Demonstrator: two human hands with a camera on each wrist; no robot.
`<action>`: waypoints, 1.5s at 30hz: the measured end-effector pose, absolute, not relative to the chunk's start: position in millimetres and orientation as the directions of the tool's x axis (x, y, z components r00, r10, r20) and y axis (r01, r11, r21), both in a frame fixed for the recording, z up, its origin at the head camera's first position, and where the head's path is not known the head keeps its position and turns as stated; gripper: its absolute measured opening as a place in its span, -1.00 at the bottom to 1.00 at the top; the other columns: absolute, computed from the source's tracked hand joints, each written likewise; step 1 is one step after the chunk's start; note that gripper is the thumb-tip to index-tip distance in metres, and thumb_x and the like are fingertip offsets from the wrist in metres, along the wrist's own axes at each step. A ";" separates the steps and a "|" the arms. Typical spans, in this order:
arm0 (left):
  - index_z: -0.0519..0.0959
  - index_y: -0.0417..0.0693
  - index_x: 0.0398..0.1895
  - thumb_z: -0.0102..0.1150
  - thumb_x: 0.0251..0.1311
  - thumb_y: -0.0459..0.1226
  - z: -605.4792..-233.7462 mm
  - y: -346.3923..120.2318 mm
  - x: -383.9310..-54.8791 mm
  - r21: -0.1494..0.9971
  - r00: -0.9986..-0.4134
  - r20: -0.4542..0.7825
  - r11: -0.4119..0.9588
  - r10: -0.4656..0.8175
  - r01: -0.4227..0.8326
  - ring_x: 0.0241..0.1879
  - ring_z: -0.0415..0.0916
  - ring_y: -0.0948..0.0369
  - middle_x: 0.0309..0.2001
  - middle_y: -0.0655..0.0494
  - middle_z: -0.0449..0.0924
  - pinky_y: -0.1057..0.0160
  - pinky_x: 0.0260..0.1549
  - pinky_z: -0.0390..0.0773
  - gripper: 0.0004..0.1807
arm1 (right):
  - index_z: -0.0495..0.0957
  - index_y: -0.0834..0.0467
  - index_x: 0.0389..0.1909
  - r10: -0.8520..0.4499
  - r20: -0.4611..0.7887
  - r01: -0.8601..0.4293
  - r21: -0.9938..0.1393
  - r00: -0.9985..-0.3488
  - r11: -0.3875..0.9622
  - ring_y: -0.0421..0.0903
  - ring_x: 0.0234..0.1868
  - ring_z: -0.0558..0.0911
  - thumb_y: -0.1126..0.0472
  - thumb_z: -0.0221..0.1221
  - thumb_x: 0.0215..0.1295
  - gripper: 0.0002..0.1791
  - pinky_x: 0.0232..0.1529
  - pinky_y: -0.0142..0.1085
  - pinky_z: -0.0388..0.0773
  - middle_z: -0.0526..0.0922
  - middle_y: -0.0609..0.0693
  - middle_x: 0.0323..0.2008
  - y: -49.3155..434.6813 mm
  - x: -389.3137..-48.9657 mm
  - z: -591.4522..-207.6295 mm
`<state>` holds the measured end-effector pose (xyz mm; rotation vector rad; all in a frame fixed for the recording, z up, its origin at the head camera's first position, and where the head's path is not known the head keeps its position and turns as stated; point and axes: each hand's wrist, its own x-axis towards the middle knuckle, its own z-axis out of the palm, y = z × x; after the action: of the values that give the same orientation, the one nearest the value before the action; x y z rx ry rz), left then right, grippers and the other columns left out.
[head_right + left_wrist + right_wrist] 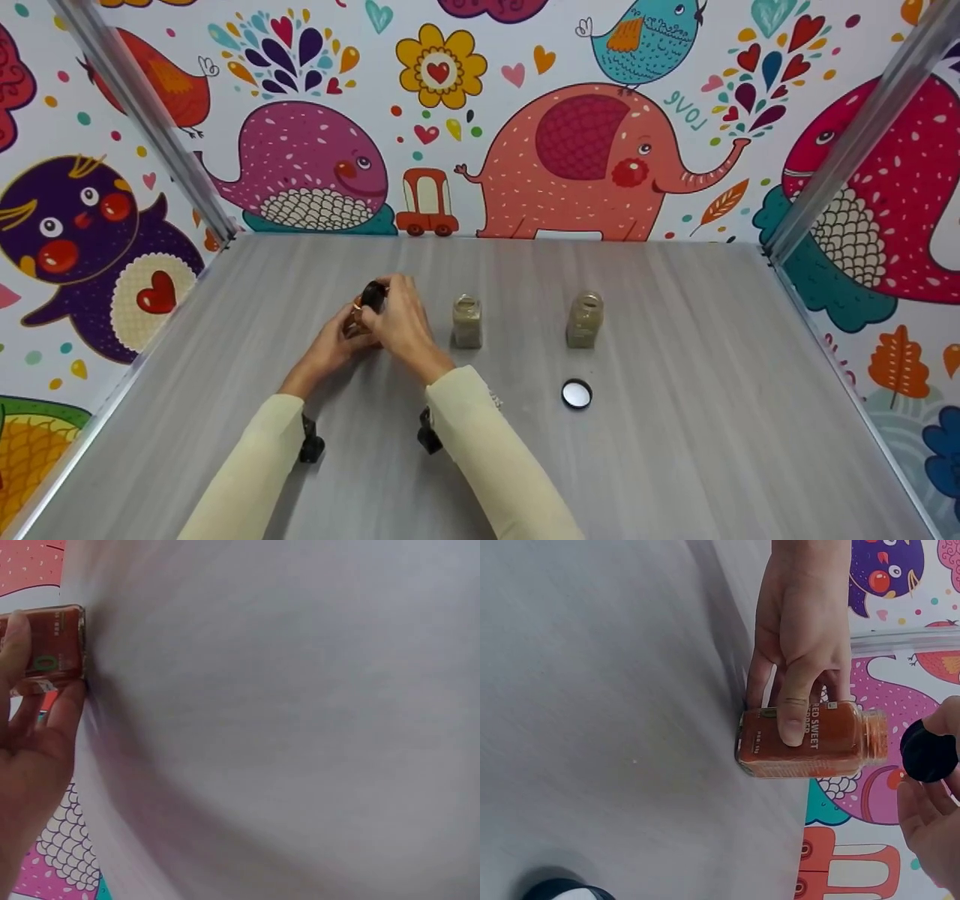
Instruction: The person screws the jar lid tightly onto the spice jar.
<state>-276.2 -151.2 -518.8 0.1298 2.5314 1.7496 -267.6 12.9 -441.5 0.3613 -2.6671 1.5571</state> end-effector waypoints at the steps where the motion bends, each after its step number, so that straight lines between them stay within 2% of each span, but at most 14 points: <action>1: 0.33 0.06 0.45 0.30 0.24 -0.28 -518.5 -151.2 -276.2 0.936 -0.995 -0.008 0.350 0.104 0.029 0.34 0.45 -0.07 0.37 -0.15 0.43 -0.05 0.28 0.48 -0.31 | 0.40 0.15 0.26 -0.187 0.138 -0.213 -0.850 -0.973 0.481 0.00 0.15 0.55 0.23 0.28 0.33 -0.49 0.17 -0.13 0.57 0.51 0.12 0.16 12.5 -268.2 -440.6; 4: 0.31 0.05 0.46 0.30 0.25 -0.27 -518.9 -150.9 -277.0 0.932 -0.994 0.003 0.359 0.110 0.042 0.35 0.43 -0.10 0.37 -0.18 0.42 -0.08 0.30 0.45 -0.31 | 0.42 0.15 0.28 -0.195 0.151 -0.231 -0.830 -0.969 0.507 0.02 0.15 0.53 0.21 0.28 0.35 -0.49 0.16 -0.11 0.57 0.49 0.12 0.17 12.1 -271.1 -438.1; 13: 0.31 0.00 0.46 0.30 0.25 -0.26 -519.7 -148.9 -275.6 0.939 -0.993 0.031 0.338 0.115 0.068 0.34 0.45 -0.11 0.35 -0.20 0.44 -0.08 0.31 0.44 -0.30 | 0.40 0.12 0.38 -0.235 0.126 -0.241 -0.788 -0.964 0.566 0.03 0.25 0.50 0.10 0.24 0.41 -0.43 0.35 -0.08 0.46 0.44 0.10 0.28 10.8 -277.1 -434.3; 20: 0.30 0.01 0.47 0.29 0.26 -0.30 -522.1 -152.2 -275.4 0.942 -0.993 0.026 0.329 0.117 0.063 0.31 0.48 -0.09 0.33 -0.17 0.47 -0.05 0.27 0.49 -0.30 | 0.39 0.10 0.40 -0.271 0.085 -0.231 -0.790 -0.959 0.568 0.03 0.29 0.50 0.15 0.21 0.43 -0.45 0.35 -0.07 0.45 0.45 0.11 0.34 4.9 -278.6 -433.5; 29: 0.35 0.00 0.40 0.29 0.27 -0.32 -521.7 -152.8 -276.3 0.936 -0.991 0.024 0.344 0.135 0.070 0.23 0.55 -0.07 0.28 -0.16 0.50 0.00 0.17 0.57 -0.37 | 0.45 0.26 0.34 -0.398 0.190 -0.414 -0.672 -0.897 0.613 0.09 0.38 0.47 0.29 0.14 0.46 -0.53 0.37 -0.08 0.42 0.47 0.16 0.35 4.5 -284.7 -437.2; 45: 0.29 0.02 0.46 0.28 0.29 -0.27 -520.9 -158.7 -275.3 0.922 -0.988 0.036 0.375 0.150 0.091 0.31 0.48 -0.07 0.32 -0.15 0.47 -0.02 0.26 0.50 -0.32 | 0.45 0.21 0.35 -0.503 0.108 -0.464 -0.583 -0.858 0.667 0.02 0.39 0.43 0.37 0.06 0.48 -0.55 0.38 -0.13 0.42 0.43 0.09 0.38 -4.3 -286.5 -437.7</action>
<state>-275.3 -158.7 -520.9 0.2241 2.5604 1.7120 -286.5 -4.3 -437.7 0.8496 -2.9248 0.9945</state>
